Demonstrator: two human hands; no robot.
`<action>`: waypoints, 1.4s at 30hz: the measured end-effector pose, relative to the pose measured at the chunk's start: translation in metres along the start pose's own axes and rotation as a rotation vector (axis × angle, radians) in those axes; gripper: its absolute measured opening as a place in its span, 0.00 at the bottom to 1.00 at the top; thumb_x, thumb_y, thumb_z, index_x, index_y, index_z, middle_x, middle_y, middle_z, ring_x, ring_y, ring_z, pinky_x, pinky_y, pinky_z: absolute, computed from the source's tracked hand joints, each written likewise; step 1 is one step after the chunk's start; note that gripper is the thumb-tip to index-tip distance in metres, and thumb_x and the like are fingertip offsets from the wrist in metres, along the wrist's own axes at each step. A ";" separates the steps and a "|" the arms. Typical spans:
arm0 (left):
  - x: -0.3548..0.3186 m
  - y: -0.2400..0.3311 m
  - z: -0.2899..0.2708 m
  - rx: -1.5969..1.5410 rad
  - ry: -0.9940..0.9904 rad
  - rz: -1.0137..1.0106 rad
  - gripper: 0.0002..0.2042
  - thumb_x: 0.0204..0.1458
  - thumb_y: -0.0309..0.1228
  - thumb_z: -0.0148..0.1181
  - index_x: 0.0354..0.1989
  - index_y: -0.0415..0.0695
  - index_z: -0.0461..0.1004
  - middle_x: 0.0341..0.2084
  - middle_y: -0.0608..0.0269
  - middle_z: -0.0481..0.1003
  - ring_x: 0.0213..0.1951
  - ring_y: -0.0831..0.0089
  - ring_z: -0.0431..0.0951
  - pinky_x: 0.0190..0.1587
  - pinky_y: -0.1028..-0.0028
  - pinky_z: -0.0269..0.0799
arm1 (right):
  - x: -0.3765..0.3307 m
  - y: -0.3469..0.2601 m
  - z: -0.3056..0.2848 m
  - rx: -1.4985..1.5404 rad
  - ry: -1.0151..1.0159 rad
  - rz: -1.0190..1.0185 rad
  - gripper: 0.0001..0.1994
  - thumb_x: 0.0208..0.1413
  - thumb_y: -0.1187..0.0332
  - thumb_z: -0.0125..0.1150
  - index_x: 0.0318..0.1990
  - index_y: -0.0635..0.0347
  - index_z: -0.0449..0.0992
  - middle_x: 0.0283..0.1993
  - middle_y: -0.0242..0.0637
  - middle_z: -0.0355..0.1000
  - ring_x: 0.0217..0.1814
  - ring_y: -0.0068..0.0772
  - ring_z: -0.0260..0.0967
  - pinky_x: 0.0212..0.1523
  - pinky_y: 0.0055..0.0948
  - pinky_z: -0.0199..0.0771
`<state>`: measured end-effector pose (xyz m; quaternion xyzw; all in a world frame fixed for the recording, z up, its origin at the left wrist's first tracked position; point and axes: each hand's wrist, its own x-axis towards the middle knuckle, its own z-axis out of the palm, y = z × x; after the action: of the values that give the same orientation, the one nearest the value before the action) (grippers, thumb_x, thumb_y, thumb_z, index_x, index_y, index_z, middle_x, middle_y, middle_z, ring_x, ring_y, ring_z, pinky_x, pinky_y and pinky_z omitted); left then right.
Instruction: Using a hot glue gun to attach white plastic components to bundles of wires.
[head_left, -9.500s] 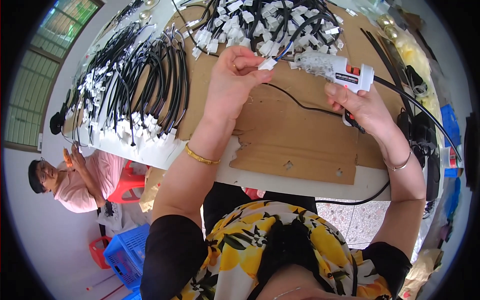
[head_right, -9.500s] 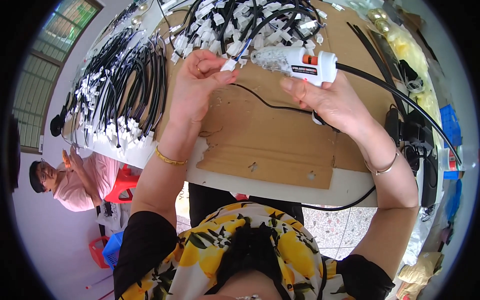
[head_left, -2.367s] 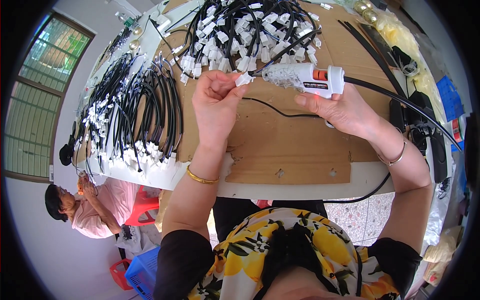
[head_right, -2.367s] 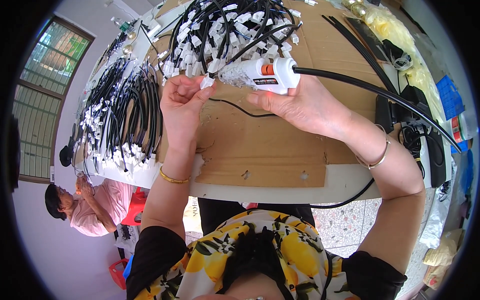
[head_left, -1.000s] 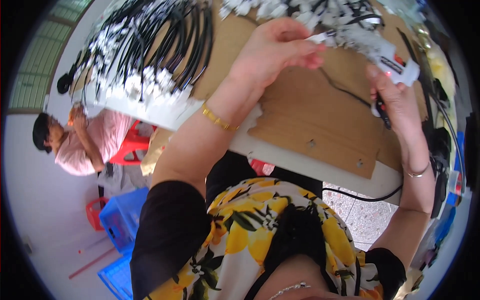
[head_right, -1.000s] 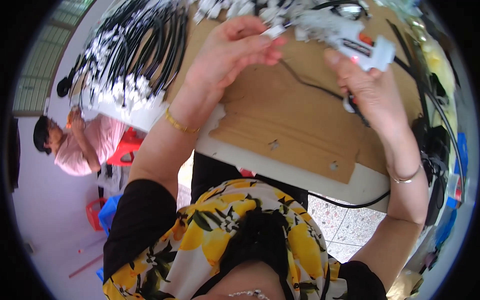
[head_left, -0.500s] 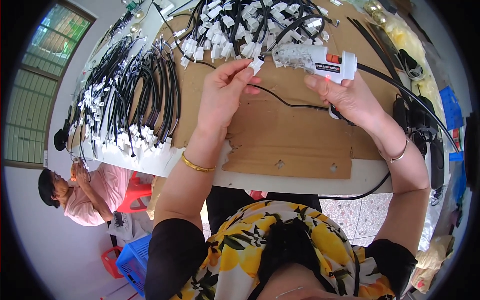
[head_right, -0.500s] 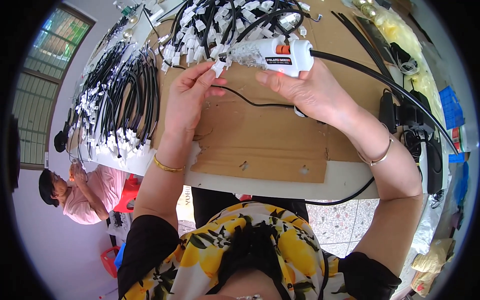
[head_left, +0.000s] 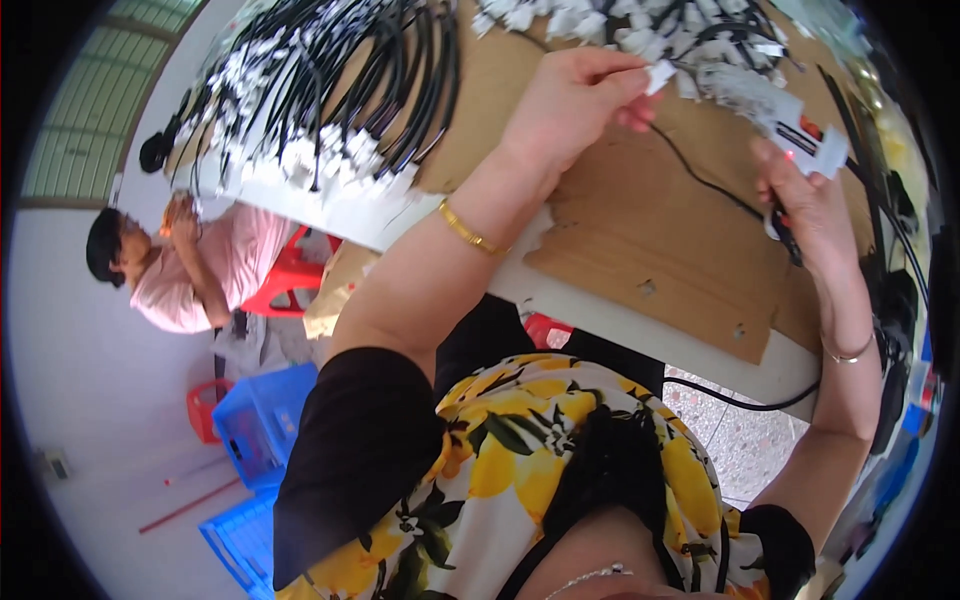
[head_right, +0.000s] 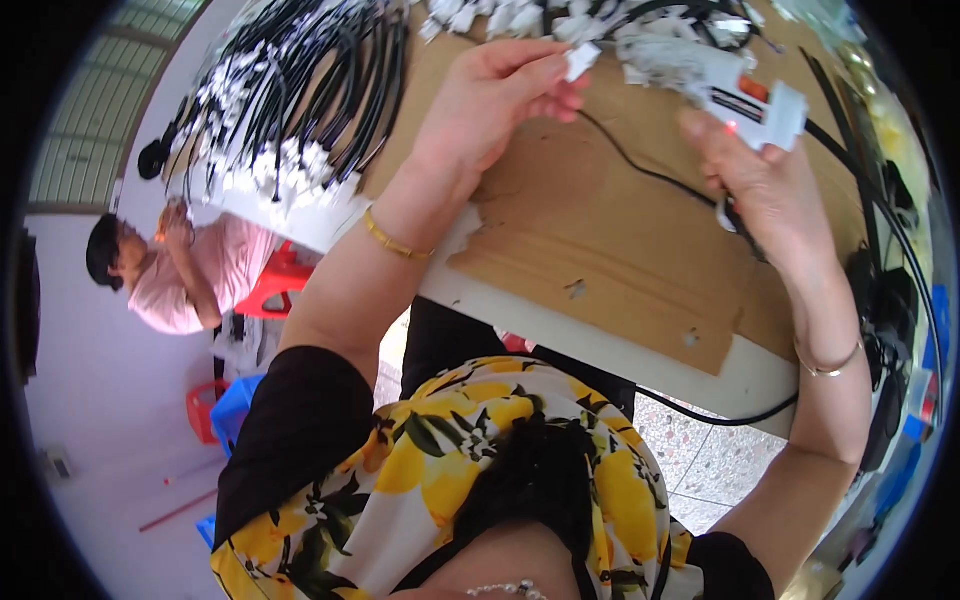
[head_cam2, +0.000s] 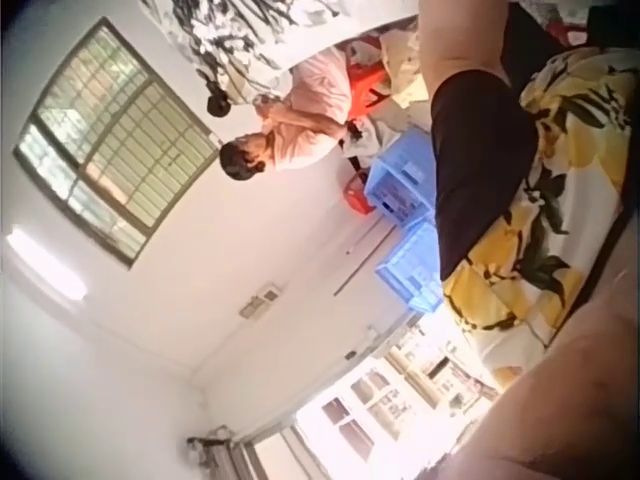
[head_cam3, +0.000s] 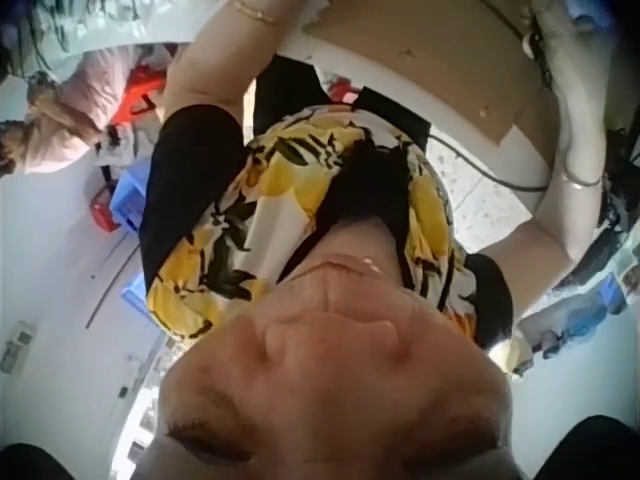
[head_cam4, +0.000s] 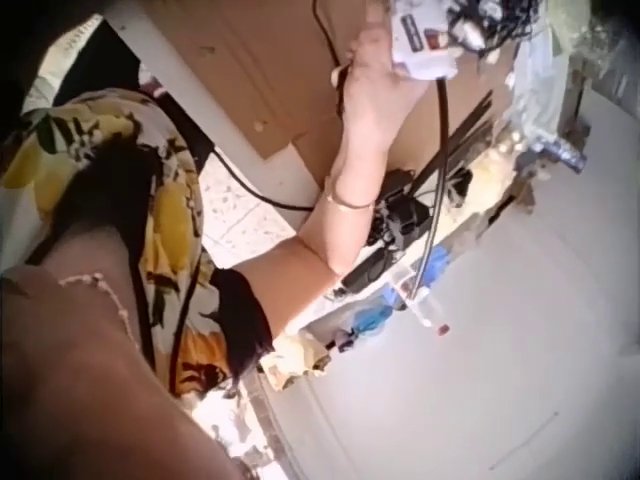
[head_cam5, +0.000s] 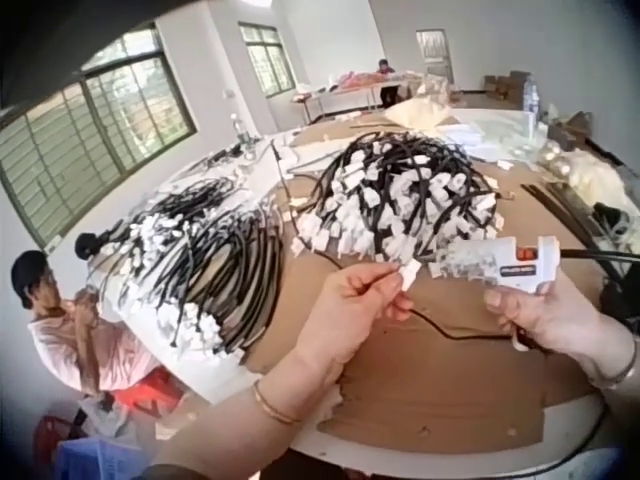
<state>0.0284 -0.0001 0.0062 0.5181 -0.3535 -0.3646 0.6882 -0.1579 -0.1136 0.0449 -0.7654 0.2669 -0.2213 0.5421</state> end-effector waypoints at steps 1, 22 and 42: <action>-0.001 -0.001 -0.003 0.006 0.029 -0.007 0.11 0.50 0.25 0.50 0.39 0.31 0.68 0.29 0.56 0.73 0.28 0.72 0.73 0.32 0.76 0.71 | -0.001 0.000 0.003 0.027 0.021 0.009 0.15 0.46 0.56 0.59 0.31 0.59 0.71 0.21 0.26 0.64 0.23 0.15 0.59 0.24 0.15 0.57; 0.002 -0.004 -0.007 -0.064 -0.073 0.037 0.10 0.51 0.25 0.49 0.39 0.33 0.69 0.29 0.56 0.74 0.28 0.73 0.74 0.32 0.76 0.72 | 0.000 0.004 -0.003 -0.073 0.020 0.054 0.18 0.43 0.52 0.61 0.31 0.58 0.72 0.20 0.24 0.61 0.21 0.12 0.55 0.21 0.14 0.53; -0.002 0.016 -0.008 0.041 0.035 -0.022 0.11 0.49 0.28 0.54 0.39 0.35 0.69 0.31 0.53 0.73 0.30 0.70 0.74 0.35 0.73 0.73 | 0.010 -0.006 0.001 -0.138 -0.062 -0.178 0.15 0.45 0.55 0.59 0.20 0.57 0.69 0.14 0.24 0.59 0.15 0.15 0.52 0.17 0.19 0.51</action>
<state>0.0365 0.0082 0.0194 0.5423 -0.3428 -0.3558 0.6796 -0.1483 -0.1180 0.0506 -0.8279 0.1956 -0.2259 0.4746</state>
